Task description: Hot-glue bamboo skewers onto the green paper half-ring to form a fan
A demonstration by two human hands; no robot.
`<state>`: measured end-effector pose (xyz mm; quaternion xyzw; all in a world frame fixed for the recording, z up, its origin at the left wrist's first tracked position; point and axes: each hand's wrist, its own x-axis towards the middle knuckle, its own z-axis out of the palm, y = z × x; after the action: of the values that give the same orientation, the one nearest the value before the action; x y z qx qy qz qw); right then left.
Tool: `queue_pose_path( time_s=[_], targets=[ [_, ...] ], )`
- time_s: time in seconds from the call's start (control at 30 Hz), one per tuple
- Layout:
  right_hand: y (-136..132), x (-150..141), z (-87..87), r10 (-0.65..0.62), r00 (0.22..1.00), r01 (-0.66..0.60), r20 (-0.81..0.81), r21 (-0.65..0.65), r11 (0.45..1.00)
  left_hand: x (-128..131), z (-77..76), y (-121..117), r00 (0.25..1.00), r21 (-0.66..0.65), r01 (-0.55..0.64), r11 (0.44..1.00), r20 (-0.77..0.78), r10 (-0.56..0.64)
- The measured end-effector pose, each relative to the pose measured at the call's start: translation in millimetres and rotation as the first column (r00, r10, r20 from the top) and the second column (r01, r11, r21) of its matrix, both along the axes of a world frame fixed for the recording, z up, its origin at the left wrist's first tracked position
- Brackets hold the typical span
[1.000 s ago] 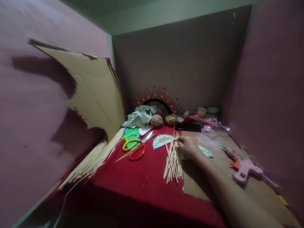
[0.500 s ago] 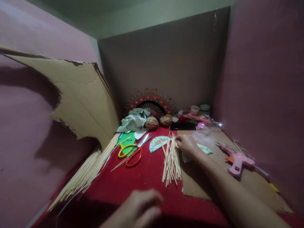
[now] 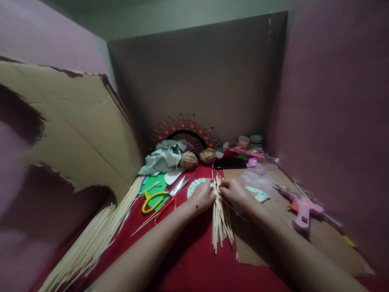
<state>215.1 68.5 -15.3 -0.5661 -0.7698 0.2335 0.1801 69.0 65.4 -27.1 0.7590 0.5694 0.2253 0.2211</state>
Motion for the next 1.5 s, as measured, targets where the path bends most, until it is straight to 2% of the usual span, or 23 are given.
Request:
queue_pose_path(
  time_s=[0.2, 0.33, 0.5, 0.63, 0.73, 0.8, 0.93, 1.1, 1.27, 1.43, 1.5],
  targets=[
    [-12.8, -6.0, 0.2, 0.04, 0.999, -0.04, -0.001, 0.111, 0.993, -9.5, -1.7, -5.0, 0.987, 0.013, 0.146, 0.989, 0.072, -0.146],
    [-24.2, -12.5, -1.8, 0.082, 0.996, -0.086, 0.029, 0.168, 0.982, -26.0, 3.6, -10.2, 0.975, 0.024, 0.211, 0.977, 0.067, -0.213],
    [-31.6, -20.4, -5.5, 0.049, 0.992, -0.071, 0.119, 0.191, 0.979, -56.6, 9.8, -5.1, 0.992, 0.213, 0.124, 0.969, -0.037, -0.119],
    [-37.1, -27.3, -4.5, 0.024, 0.985, -0.059, 0.171, 0.2, 0.978, -71.0, 4.5, -1.8, 0.973, 0.292, 0.145, 0.945, -0.214, -0.083],
    [-40.8, -32.3, -3.7, -0.01, 0.971, -0.045, 0.241, 0.22, 0.975, -72.0, -0.7, -2.3, 0.911, 0.267, 0.143, 0.953, -0.412, -0.022],
    [-42.3, -34.9, -4.3, -0.021, 0.955, -0.05, 0.296, 0.229, 0.972, -70.5, -2.3, -3.1, 0.885, 0.247, 0.13, 0.96, -0.465, 0.0],
    [-41.4, -37.1, -5.3, -0.05, 0.946, -0.022, 0.319, 0.217, 0.976, -70.8, -2.7, -2.1, 0.882, 0.241, 0.11, 0.964, -0.472, 0.017],
    [-34.2, -34.4, -2.7, -0.098, 0.947, 0.043, 0.307, 0.183, 0.982, -83.5, -2.1, 4.4, 0.879, 0.214, 0.111, 0.971, -0.477, 0.005],
    [-27.6, -29.2, -2.6, -0.134, 0.945, 0.097, 0.298, 0.134, 0.986, -104.7, 12.6, 4.4, 0.893, 0.114, 0.096, 0.989, -0.449, -0.035],
    [-28.3, -27.0, -3.7, -0.122, 0.954, 0.082, 0.275, 0.153, 0.985, -126.9, 31.2, -5.1, 0.823, 0.126, -0.018, 0.992, -0.561, 0.086],
    [-30.0, -27.3, -3.6, -0.112, 0.956, 0.069, 0.272, 0.164, 0.984, -133.6, 32.5, -9.3, 0.816, 0.095, -0.023, 0.995, -0.574, 0.073]
  ],
)
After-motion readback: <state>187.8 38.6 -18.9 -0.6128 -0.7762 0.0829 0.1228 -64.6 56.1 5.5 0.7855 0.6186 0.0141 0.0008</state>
